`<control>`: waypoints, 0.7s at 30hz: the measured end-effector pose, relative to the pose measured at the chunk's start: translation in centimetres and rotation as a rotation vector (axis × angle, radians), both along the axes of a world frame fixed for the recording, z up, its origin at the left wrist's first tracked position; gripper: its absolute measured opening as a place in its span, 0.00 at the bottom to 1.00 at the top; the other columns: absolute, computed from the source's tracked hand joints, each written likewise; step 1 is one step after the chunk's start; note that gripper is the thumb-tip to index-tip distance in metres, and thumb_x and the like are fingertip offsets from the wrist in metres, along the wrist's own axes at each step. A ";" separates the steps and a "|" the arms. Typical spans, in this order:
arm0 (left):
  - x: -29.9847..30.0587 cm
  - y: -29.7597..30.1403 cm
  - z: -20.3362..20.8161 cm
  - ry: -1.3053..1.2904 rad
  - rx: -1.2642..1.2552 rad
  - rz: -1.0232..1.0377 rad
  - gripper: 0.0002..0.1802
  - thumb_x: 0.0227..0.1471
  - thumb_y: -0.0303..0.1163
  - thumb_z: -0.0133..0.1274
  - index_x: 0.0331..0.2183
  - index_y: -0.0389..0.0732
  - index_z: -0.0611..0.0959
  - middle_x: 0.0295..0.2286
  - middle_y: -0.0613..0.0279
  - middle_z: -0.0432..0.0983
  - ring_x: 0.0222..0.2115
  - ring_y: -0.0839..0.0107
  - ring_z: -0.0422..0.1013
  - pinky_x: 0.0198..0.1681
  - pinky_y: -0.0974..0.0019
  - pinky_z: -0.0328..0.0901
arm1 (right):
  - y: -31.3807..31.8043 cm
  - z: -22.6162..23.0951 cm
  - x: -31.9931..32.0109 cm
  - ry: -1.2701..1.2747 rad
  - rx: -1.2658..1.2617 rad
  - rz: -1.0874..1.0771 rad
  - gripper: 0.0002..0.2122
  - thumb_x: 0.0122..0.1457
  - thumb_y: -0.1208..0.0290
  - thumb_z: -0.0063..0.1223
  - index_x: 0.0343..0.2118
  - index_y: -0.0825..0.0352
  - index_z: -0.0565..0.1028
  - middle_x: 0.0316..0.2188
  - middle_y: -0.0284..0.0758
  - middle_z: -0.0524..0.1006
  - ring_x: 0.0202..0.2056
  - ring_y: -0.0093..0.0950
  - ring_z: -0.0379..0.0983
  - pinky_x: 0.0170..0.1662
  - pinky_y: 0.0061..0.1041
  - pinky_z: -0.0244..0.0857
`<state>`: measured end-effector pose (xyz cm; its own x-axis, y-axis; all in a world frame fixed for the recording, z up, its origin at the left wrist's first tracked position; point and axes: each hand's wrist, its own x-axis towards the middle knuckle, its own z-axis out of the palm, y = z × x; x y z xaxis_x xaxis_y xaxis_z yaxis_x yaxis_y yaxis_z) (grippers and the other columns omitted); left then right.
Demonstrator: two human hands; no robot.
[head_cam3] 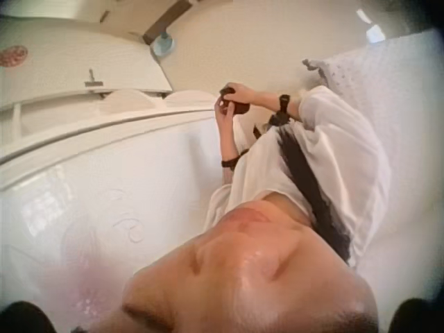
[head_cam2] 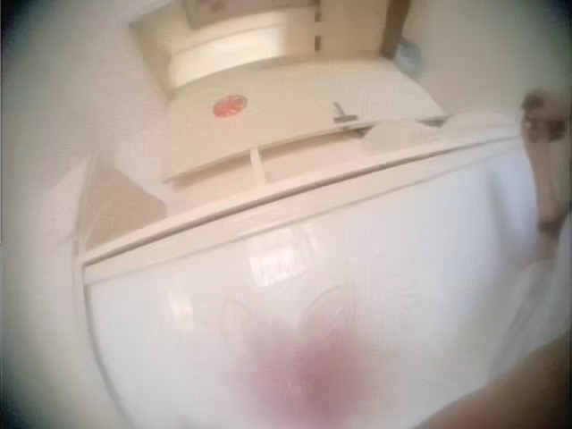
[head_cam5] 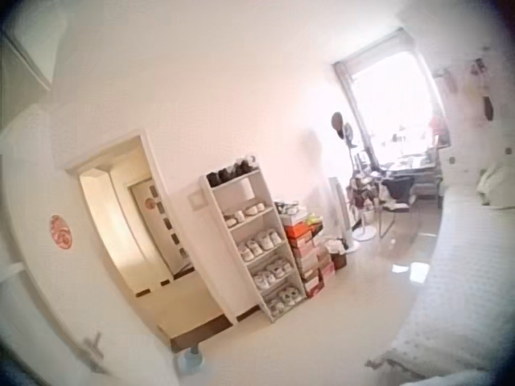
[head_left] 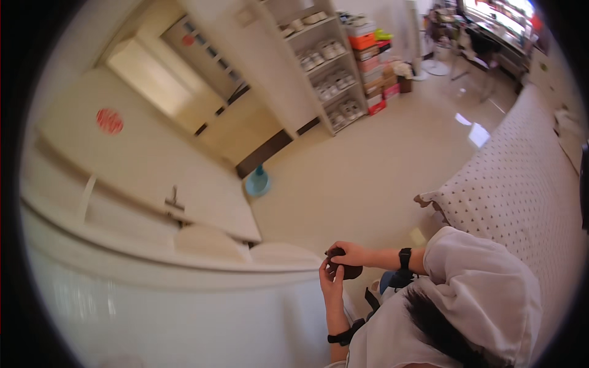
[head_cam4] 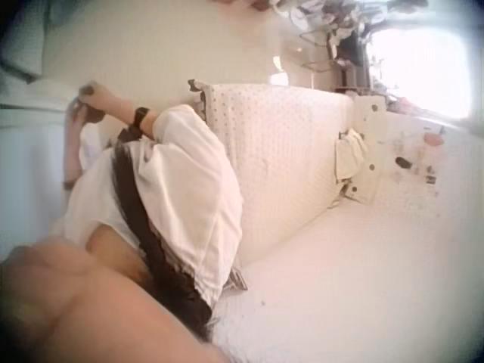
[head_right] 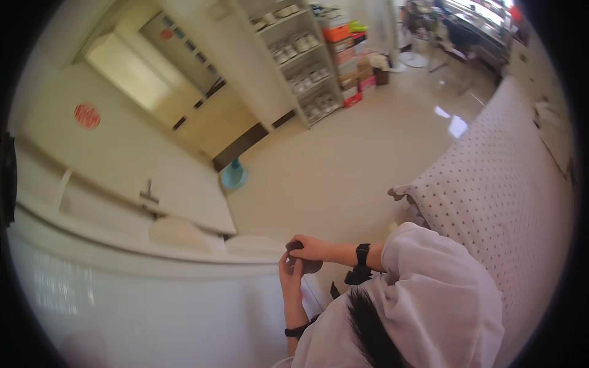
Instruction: The person wipes the surface of a wooden desk and a white plastic tray with a brown cloth, and rearranges items including a box of tissues, a makeup tray, and the plastic tray.
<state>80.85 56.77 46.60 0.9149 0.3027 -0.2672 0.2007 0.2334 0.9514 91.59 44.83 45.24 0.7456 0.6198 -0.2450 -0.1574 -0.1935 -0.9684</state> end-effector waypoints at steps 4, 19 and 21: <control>10.1 -3.5 0.0 -0.103 0.106 -0.299 0.36 0.51 0.29 0.64 0.57 0.35 0.64 0.42 0.54 0.74 0.43 0.68 0.72 0.48 0.65 0.68 | -5.4 1.6 5.1 0.112 0.023 -0.418 0.22 0.56 0.61 0.57 0.50 0.67 0.72 0.46 0.41 0.76 0.50 0.34 0.72 0.54 0.33 0.65; 40.7 -9.2 0.4 0.015 -0.137 -0.645 0.28 0.56 0.26 0.56 0.57 0.35 0.70 0.50 0.54 0.72 0.50 0.67 0.70 0.53 0.65 0.66 | -14.6 -1.0 29.9 0.316 0.185 -0.615 0.25 0.60 0.65 0.55 0.60 0.61 0.65 0.55 0.36 0.70 0.56 0.30 0.65 0.55 0.34 0.65; 46.0 -10.9 0.9 0.008 -0.147 -0.672 0.27 0.57 0.27 0.55 0.57 0.35 0.70 0.50 0.54 0.72 0.50 0.66 0.70 0.53 0.64 0.67 | -15.8 -0.1 34.2 0.292 0.157 -0.723 0.27 0.57 0.64 0.60 0.59 0.61 0.66 0.54 0.37 0.70 0.54 0.30 0.67 0.53 0.33 0.66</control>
<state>126.89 45.85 47.48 0.8894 -0.3693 -0.2695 0.3536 0.1822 0.9175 125.80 29.03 45.16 0.8956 0.0497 -0.4422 -0.4431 0.1892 -0.8763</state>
